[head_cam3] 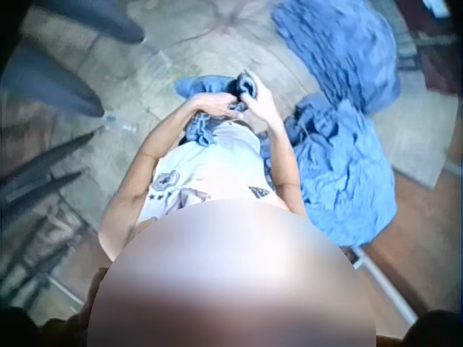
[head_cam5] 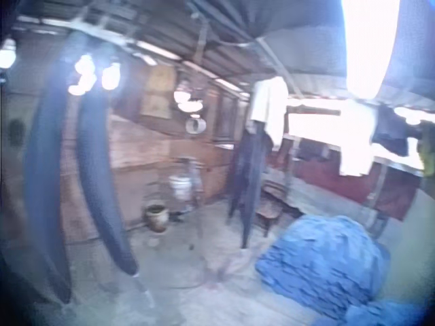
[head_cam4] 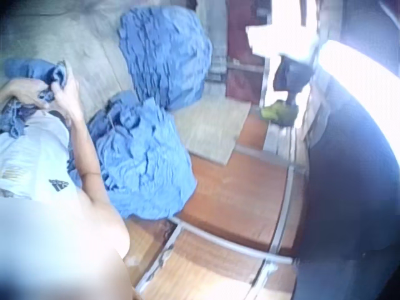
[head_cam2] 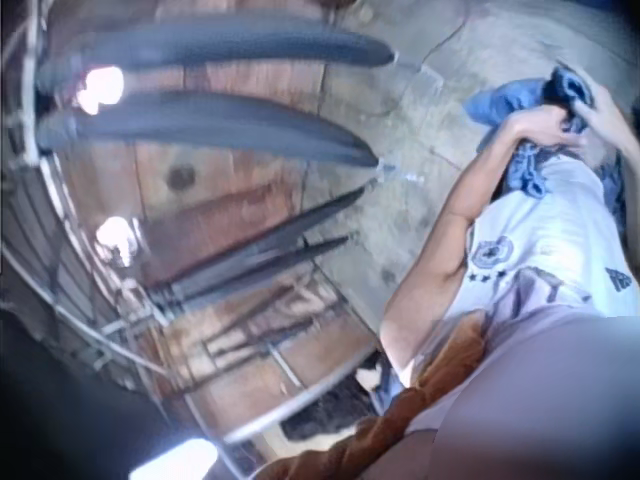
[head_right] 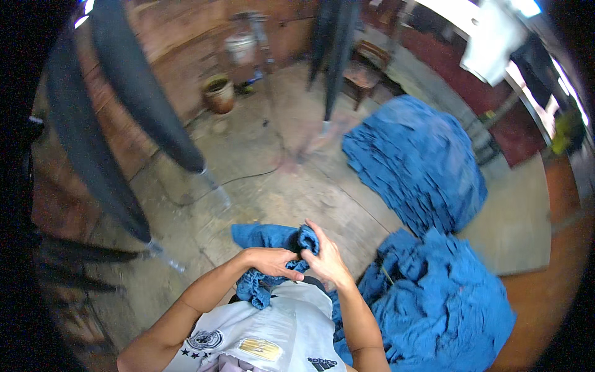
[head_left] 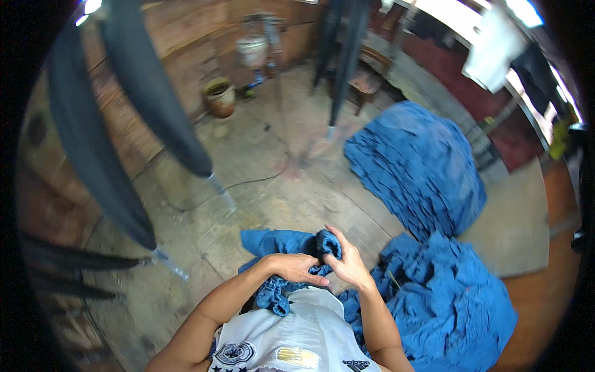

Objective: The person repeatedly picks up denim shorts from a pile, places them on a mannequin, and sprays them with a handheld spray gun. The person adjusts the shorts on the mannequin and sprays different areas before removing them and repeating the process with another pair.

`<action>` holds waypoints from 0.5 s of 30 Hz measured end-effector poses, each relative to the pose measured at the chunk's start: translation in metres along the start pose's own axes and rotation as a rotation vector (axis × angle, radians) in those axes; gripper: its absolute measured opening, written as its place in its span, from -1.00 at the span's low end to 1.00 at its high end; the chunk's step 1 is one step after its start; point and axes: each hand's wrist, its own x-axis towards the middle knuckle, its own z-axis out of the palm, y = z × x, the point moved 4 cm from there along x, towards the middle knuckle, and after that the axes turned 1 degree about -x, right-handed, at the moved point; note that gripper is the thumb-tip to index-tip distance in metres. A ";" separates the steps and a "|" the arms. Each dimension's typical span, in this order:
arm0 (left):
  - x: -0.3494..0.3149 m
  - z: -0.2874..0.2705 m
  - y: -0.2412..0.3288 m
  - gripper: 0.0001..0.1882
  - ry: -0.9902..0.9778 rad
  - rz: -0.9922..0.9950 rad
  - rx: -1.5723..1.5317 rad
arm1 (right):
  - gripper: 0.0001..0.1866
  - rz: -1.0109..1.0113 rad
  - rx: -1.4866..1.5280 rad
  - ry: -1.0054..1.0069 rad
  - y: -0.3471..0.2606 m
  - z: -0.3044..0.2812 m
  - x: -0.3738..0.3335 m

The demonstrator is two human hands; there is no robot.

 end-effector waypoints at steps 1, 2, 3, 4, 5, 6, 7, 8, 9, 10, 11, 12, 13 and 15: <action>-0.014 -0.003 -0.017 0.00 0.034 0.051 -0.065 | -0.23 0.013 0.002 -0.012 0.001 0.014 0.010; -0.030 -0.010 -0.037 -0.03 0.133 0.064 -0.142 | -0.27 -0.002 0.099 -0.053 -0.001 0.025 0.022; -0.042 -0.011 -0.056 -0.06 0.235 0.070 -0.203 | -0.31 0.016 0.165 -0.094 0.001 0.034 0.031; -0.056 -0.014 -0.077 -0.14 0.259 0.047 -0.325 | -0.31 -0.034 0.183 -0.151 -0.002 0.046 0.037; -0.068 -0.013 -0.095 -0.17 0.265 0.035 -0.573 | -0.32 -0.063 0.133 -0.171 -0.004 0.054 0.045; -0.079 -0.007 -0.114 -0.16 0.311 -0.025 -0.610 | -0.32 -0.057 0.115 -0.247 -0.002 0.065 0.051; -0.092 -0.004 -0.131 -0.15 0.352 -0.069 -0.648 | -0.32 -0.068 0.067 -0.304 -0.002 0.074 0.057; -0.101 0.005 -0.145 -0.13 0.427 -0.109 -0.630 | -0.33 -0.129 0.033 -0.369 0.000 0.083 0.065; -0.113 0.017 -0.158 -0.10 0.503 -0.151 -0.613 | -0.34 -0.078 -0.014 -0.420 0.005 0.092 0.073; -0.116 0.034 -0.164 -0.05 0.528 -0.199 -0.533 | -0.34 -0.084 -0.045 -0.483 0.013 0.096 0.079; -0.123 0.053 -0.175 -0.07 0.448 -0.299 -0.537 | -0.35 -0.119 -0.076 -0.530 0.019 0.103 0.088; -0.131 0.073 -0.181 -0.07 0.454 -0.289 -0.567 | -0.45 0.026 -0.107 -0.521 0.033 0.110 0.097; -0.136 0.091 -0.188 -0.08 0.496 -0.334 -0.459 | -0.50 0.014 -0.173 -0.486 0.043 0.117 0.107; -0.138 0.113 -0.200 -0.18 0.788 -0.308 -0.438 | -0.59 0.013 -0.368 -0.396 0.059 0.129 0.129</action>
